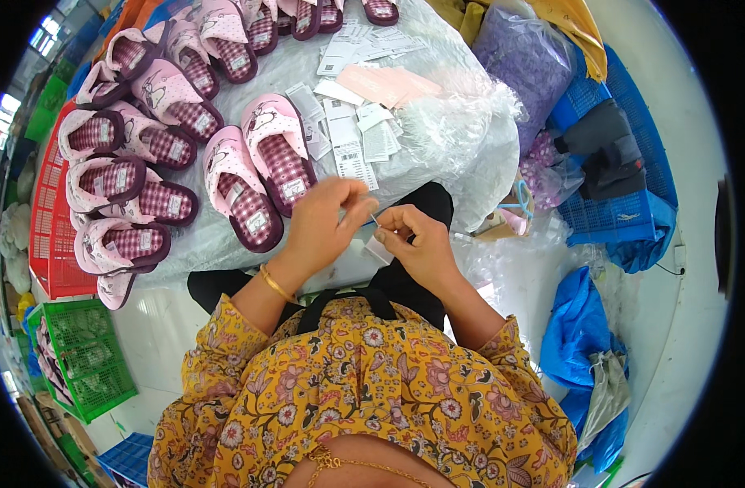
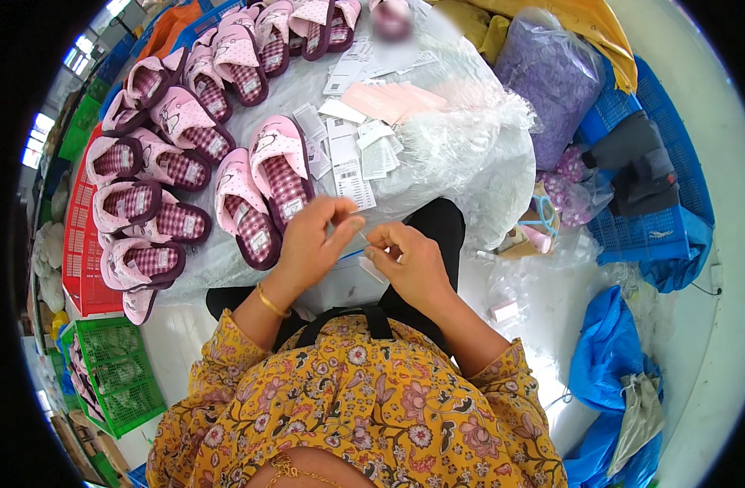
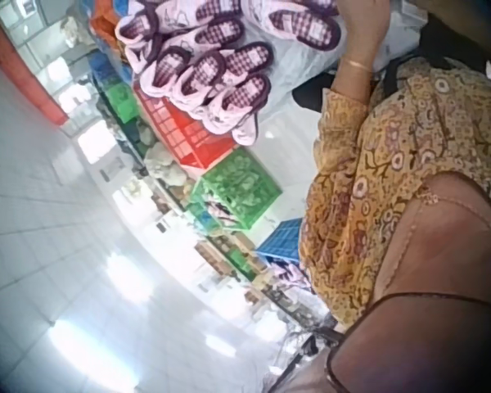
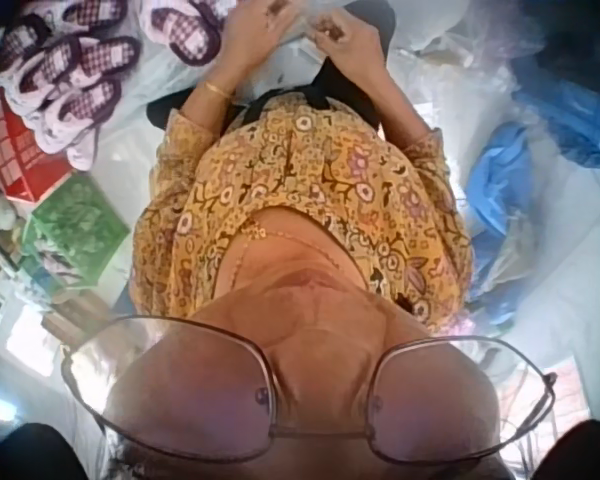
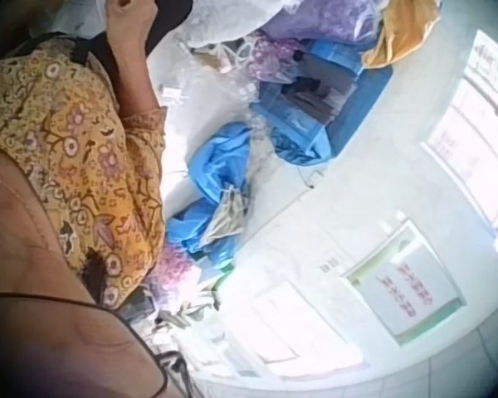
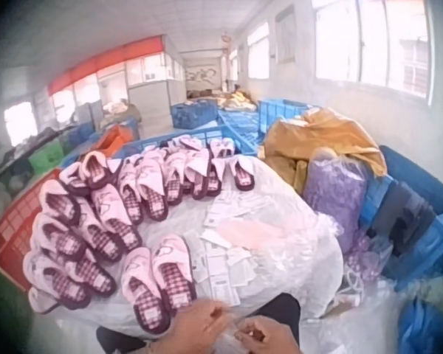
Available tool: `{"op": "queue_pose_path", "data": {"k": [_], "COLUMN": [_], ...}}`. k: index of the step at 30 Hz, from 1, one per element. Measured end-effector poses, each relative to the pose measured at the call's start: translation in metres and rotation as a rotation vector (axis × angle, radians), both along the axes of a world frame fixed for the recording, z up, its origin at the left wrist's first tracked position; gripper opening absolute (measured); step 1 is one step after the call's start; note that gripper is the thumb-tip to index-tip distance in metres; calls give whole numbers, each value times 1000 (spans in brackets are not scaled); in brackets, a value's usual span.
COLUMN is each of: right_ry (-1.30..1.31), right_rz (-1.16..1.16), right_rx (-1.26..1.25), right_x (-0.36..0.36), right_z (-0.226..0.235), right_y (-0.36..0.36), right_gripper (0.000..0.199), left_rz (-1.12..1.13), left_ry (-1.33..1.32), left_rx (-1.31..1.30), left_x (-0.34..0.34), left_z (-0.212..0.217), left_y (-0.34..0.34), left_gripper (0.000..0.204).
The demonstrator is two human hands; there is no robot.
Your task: The person sits on the floor and repeatedly picks up small paper labels, peels off backing, and sticks them onto the insoles of pink and purple slippers. They handle the slippers one at a time, placing each labeled pair back into a pile.
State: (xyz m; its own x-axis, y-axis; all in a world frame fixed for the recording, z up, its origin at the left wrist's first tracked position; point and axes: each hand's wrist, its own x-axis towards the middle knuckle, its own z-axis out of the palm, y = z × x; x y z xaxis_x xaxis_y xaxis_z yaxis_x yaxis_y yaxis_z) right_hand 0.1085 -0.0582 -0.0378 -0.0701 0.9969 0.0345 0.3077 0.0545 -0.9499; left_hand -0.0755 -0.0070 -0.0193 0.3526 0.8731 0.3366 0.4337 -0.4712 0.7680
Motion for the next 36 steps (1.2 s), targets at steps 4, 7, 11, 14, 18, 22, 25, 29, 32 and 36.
{"op": "queue_pose_path", "data": {"k": [4, 7, 11, 14, 18, 22, 25, 29, 32, 36], "right_ry": [30, 93, 130, 145, 233, 327, 495, 751, 799, 932], "right_rz": [-9, -51, -57, -59, -75, -70, -91, -113, -152, -207], "right_rx": [-4, -1, -14, -37, -73, -102, -140, -232, -331, -387], "right_x": [10, 14, 22, 24, 21, 21, 20, 18, 9, -8], "right_z": [-8, -11, -16, -18, -22, -20, -17, -7, 0, 1], "right_y": [0, 0, 1, 1, 2, 4, 9, 22, 34, 38], "right_gripper": [14, 12, 12, 13, 15, 14, 14, 14, 13, 13], "left_rz": [97, 104, 104, 113, 151, 185, 218, 261, 242, 169], "left_ry": [331, 510, 646, 651, 555, 565, 585, 440, 366, 351], "left_rx": [419, 395, 401, 435, 501, 497, 507, 641, 732, 774], "left_x": [22, 33, 38, 38, 30, 22, 18, 7, -7, -23], "left_z": [-2, -14, -20, -17, -16, -15, -8, 8, 16, 12], "left_y": [42, 59, 63, 59, 55, 54, 49, 34, 13, -8], "left_gripper": [34, 37, 31, 24, 20, 22, 22, 21, 20, 24]}}
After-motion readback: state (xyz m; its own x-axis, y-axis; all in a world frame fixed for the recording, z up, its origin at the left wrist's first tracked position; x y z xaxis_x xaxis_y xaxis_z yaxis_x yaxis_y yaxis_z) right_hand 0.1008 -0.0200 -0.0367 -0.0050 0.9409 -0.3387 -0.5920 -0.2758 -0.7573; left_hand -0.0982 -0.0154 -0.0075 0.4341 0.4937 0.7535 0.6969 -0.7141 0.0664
